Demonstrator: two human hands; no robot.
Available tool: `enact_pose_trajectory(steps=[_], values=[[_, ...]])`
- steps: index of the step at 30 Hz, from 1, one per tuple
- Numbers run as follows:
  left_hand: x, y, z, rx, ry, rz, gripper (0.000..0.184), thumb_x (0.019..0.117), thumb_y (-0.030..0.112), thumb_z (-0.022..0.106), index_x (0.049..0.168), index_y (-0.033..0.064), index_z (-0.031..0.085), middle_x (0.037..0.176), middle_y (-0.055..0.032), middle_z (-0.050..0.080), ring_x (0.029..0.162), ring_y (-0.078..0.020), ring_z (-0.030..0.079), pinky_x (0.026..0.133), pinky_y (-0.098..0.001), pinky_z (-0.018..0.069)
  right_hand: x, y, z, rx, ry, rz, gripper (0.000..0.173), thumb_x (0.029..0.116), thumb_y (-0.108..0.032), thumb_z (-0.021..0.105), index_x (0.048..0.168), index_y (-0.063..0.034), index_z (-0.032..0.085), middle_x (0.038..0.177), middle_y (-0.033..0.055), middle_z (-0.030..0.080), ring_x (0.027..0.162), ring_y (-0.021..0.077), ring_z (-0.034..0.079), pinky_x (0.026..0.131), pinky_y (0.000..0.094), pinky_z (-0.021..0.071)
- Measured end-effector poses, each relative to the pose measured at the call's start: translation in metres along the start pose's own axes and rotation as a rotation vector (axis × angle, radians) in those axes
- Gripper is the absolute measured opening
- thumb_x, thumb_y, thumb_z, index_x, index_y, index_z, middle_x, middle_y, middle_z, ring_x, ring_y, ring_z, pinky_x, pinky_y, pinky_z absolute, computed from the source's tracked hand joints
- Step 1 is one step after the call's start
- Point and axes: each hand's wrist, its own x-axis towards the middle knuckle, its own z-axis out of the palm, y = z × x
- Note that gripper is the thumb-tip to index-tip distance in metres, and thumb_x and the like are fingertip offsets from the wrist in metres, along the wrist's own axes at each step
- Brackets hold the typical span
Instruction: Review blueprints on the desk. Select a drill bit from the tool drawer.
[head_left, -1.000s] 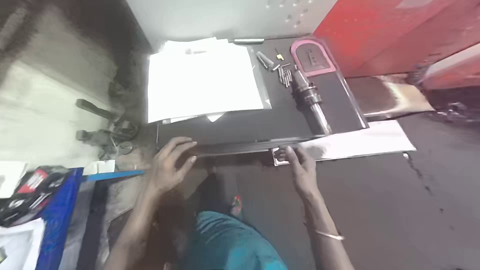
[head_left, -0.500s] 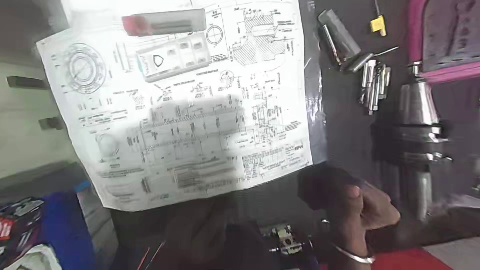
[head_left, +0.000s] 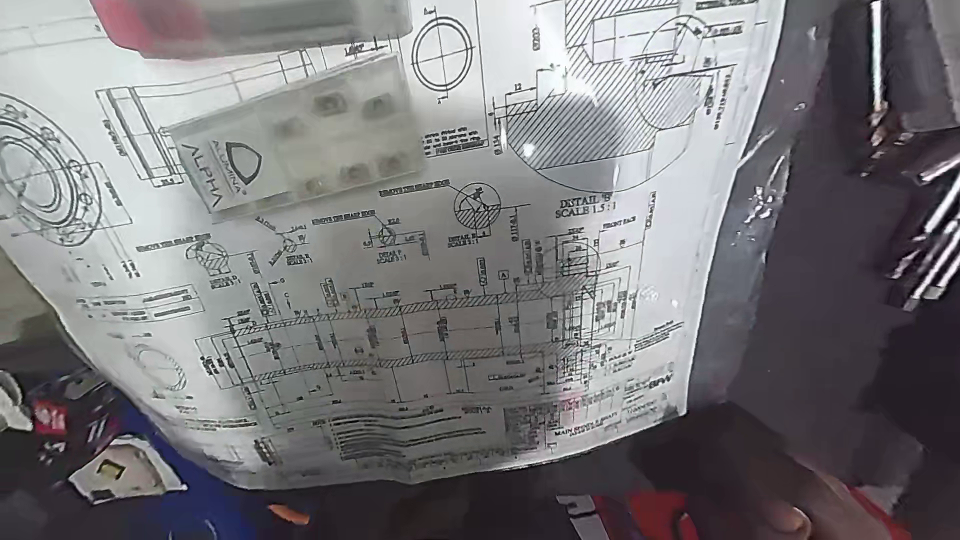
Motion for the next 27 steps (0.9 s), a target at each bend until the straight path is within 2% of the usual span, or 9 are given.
enact_pose_trajectory(steps=[1, 4, 7, 10, 14, 21, 23, 24, 27], values=[[0.004, 0.003, -0.004, -0.005, -0.007, 0.004, 0.023, 0.1011, 0.019, 0.064, 0.120, 0.0065, 0.070, 0.101, -0.0070, 0.075, 0.088, -0.0126, 0.072, 0.081, -0.0239, 0.0568, 0.001, -0.001, 0.001, -0.003, 0.003, 0.015, 0.045, 0.1086, -0.039, 0.044, 0.074, -0.0110, 0.051, 0.066, 0.0006, 0.053, 0.063, 0.0074, 0.057, 0.062, 0.0227, 0.0487], [-0.017, -0.009, 0.004, 0.128, -0.002, 0.009, 0.024, 0.1004, 0.028, 0.064, 0.123, 0.0230, 0.072, 0.114, 0.0019, 0.074, 0.099, -0.0094, 0.071, 0.085, -0.0270, 0.0578, 0.003, -0.003, 0.000, -0.031, -0.019, 0.048, 0.047, 0.1088, -0.040, 0.042, 0.073, -0.0106, 0.052, 0.065, 0.0010, 0.054, 0.063, 0.0089, 0.058, 0.061, 0.0247, 0.0497], [-0.026, -0.012, 0.009, 0.108, -0.067, 0.020, 0.028, 0.1020, 0.024, 0.061, 0.128, 0.0197, 0.070, 0.123, -0.0027, 0.072, 0.110, -0.0137, 0.069, 0.095, -0.0311, 0.0552, 0.002, -0.002, -0.004, -0.047, -0.058, 0.066, 0.047, 0.1086, -0.041, 0.041, 0.075, -0.0102, 0.055, 0.068, 0.0013, 0.057, 0.066, 0.0096, 0.060, 0.063, 0.0247, 0.0510], [-0.034, -0.012, 0.015, 0.191, -0.101, -0.018, 0.030, 0.1028, 0.028, 0.060, 0.131, 0.0239, 0.068, 0.126, -0.0001, 0.070, 0.113, -0.0135, 0.068, 0.096, -0.0319, 0.0555, -0.004, 0.001, -0.008, -0.035, -0.049, 0.060, 0.049, 0.1075, -0.039, 0.042, 0.073, -0.0068, 0.057, 0.066, 0.0068, 0.061, 0.062, 0.0168, 0.062, 0.061, 0.0321, 0.0529], [-0.040, -0.012, 0.021, 0.218, -0.084, -0.059, 0.032, 0.1038, 0.034, 0.057, 0.133, 0.0244, 0.066, 0.130, -0.0008, 0.068, 0.117, -0.0147, 0.066, 0.100, -0.0343, 0.0537, 0.004, -0.002, -0.001, -0.007, -0.041, 0.057, 0.047, 0.1093, -0.042, 0.040, 0.075, -0.0124, 0.055, 0.068, -0.0013, 0.057, 0.067, 0.0073, 0.060, 0.064, 0.0235, 0.0512], [-0.008, -0.002, 0.006, 0.188, 0.017, -0.004, 0.025, 0.1034, 0.028, 0.059, 0.124, 0.0202, 0.071, 0.119, -0.0022, 0.073, 0.106, -0.0154, 0.070, 0.093, -0.0335, 0.0560, 0.005, -0.001, -0.001, 0.005, -0.020, 0.043, 0.046, 0.1090, -0.041, 0.042, 0.076, -0.0126, 0.054, 0.068, -0.0020, 0.056, 0.066, 0.0059, 0.059, 0.066, 0.0227, 0.0513], [-0.004, -0.001, 0.005, 0.296, 0.104, 0.027, 0.021, 0.1029, 0.032, 0.059, 0.117, 0.0255, 0.073, 0.108, 0.0018, 0.076, 0.094, -0.0130, 0.072, 0.080, -0.0290, 0.0569, 0.003, 0.001, -0.002, -0.021, -0.023, 0.036, 0.046, 0.1095, -0.042, 0.040, 0.077, -0.0121, 0.054, 0.067, -0.0010, 0.057, 0.067, 0.0069, 0.061, 0.067, 0.0235, 0.0526], [-0.006, -0.001, 0.005, 0.320, 0.111, 0.033, 0.020, 0.1032, 0.033, 0.059, 0.118, 0.0277, 0.072, 0.107, 0.0033, 0.076, 0.092, -0.0120, 0.072, 0.077, -0.0273, 0.0567, 0.003, 0.002, -0.002, -0.030, -0.021, 0.028, 0.046, 0.1095, -0.042, 0.039, 0.077, -0.0119, 0.054, 0.066, -0.0006, 0.057, 0.067, 0.0072, 0.061, 0.067, 0.0235, 0.0528], [-0.013, -0.004, 0.007, 0.296, 0.068, 0.044, 0.023, 0.1032, 0.030, 0.059, 0.122, 0.0277, 0.071, 0.112, 0.0027, 0.075, 0.095, -0.0132, 0.072, 0.080, -0.0279, 0.0573, 0.003, 0.003, -0.002, -0.026, -0.015, 0.015, 0.047, 0.1091, -0.042, 0.040, 0.075, -0.0123, 0.053, 0.066, -0.0011, 0.057, 0.065, 0.0065, 0.060, 0.066, 0.0229, 0.0516]])
